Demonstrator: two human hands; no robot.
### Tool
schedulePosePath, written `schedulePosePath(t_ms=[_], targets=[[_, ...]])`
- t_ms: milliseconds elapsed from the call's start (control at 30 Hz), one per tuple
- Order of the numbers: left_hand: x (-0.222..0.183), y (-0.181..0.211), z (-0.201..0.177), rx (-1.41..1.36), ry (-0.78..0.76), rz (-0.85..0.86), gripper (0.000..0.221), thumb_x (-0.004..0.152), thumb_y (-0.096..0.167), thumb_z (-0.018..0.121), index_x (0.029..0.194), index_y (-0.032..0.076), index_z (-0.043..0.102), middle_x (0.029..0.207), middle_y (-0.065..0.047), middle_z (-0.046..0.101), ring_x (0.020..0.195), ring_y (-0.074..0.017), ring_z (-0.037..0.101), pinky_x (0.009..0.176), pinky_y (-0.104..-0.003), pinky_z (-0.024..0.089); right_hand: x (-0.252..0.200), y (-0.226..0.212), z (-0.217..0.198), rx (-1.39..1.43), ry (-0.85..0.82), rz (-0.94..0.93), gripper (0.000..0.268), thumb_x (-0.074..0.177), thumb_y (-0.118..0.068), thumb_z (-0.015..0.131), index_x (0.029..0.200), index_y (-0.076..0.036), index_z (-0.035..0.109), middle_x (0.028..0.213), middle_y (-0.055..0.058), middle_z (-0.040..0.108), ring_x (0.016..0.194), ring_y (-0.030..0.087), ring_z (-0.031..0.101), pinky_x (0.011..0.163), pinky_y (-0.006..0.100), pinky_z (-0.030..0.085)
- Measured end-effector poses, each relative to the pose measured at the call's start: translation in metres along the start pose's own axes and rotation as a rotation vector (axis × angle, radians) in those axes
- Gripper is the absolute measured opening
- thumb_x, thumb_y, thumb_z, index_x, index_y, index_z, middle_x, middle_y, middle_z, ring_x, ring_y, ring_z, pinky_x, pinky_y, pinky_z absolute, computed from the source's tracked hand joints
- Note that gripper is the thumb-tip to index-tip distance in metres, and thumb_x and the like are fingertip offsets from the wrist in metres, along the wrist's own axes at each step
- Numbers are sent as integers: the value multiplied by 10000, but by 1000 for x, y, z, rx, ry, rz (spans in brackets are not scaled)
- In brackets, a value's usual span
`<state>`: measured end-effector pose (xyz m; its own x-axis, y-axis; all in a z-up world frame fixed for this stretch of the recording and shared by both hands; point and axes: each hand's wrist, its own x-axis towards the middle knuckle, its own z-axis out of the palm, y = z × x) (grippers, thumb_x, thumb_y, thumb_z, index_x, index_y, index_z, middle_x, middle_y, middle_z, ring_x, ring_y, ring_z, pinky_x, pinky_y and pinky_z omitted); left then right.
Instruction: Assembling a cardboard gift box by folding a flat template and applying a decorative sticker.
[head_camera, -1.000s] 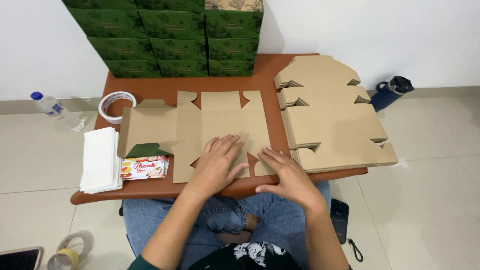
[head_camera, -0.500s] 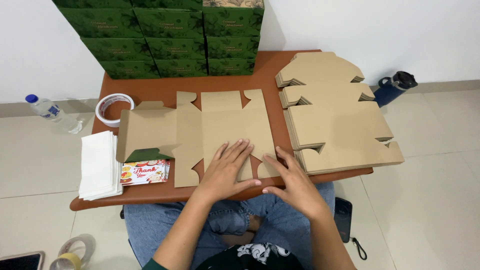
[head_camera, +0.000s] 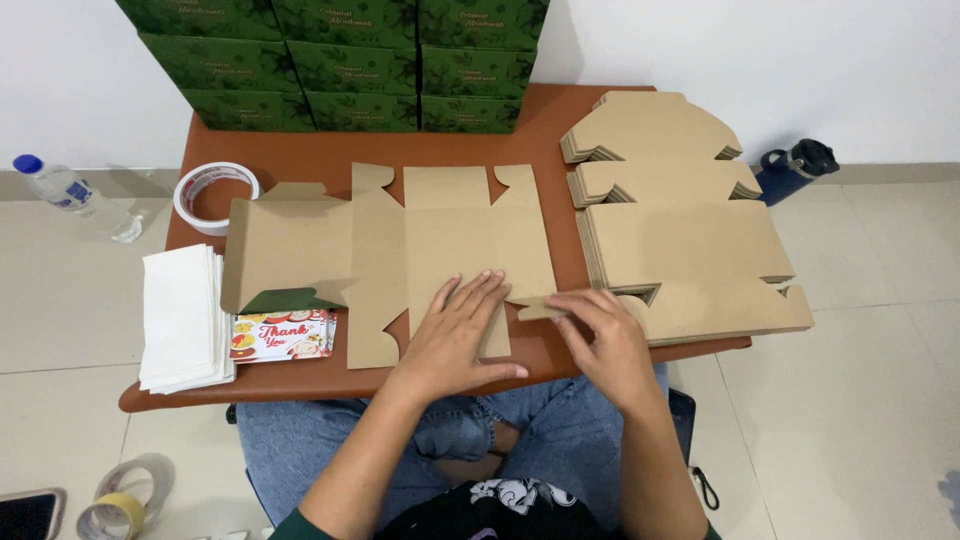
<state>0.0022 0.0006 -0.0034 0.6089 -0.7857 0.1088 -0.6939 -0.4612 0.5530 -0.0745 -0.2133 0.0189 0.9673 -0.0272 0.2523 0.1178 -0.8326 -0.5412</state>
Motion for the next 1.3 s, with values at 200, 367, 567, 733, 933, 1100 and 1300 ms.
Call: schedulePosePath(t_ms=[200,367,567,733,933,1100,1300], targets=[[-1,-2,2,-87,96,12,820,805,549,765,1342,28,432,1381,-229,527,1429,-388,399,1221,-570,152,39,15,28,-113,128,145,188,937,-168,708,1114,-110,728,891,108,717,866,297,712,730,406,577],[-2,-4,4,20,58,40,790,846,580,699,1416,81,476,1440,-197,474,1452,-375,346,1221,-567,118,47,3,37,-111,159,126,420,886,-73,720,1290,-40,613,1041,186,650,976,375,691,787,507,568],[1,-9,7,4,69,49,758,866,543,687,1433,68,523,1438,-198,493,1440,-376,363,1213,-573,136,18,17,60,-144,209,-53,180,936,-48,680,1101,-66,752,1050,122,722,1141,308,673,1030,437,466],[3,-10,9,4,73,54,723,858,481,717,1419,58,545,1428,-200,502,1437,-380,365,1209,-577,139,3,6,62,-93,196,-134,199,923,-42,671,1100,-22,759,1172,174,736,1204,312,647,1190,507,294],[4,-8,8,-7,60,34,702,860,435,732,1416,46,550,1420,-205,510,1439,-379,359,1215,-574,121,5,12,62,-115,172,-145,197,928,-64,661,1091,-39,769,1153,156,746,1177,272,667,1170,462,349],[3,-9,11,-4,84,36,689,865,431,728,1413,50,555,1416,-200,520,1437,-377,372,1219,-570,138,-4,29,63,-151,237,-148,208,886,-72,683,1069,-60,782,1135,138,757,1137,263,690,1089,417,465],[2,-6,7,9,62,20,703,856,434,734,1421,60,548,1429,-194,514,1443,-370,368,1221,-563,135,1,20,66,-240,322,-174,182,875,-88,691,1022,-27,780,1055,171,765,1092,287,711,1080,425,474]])
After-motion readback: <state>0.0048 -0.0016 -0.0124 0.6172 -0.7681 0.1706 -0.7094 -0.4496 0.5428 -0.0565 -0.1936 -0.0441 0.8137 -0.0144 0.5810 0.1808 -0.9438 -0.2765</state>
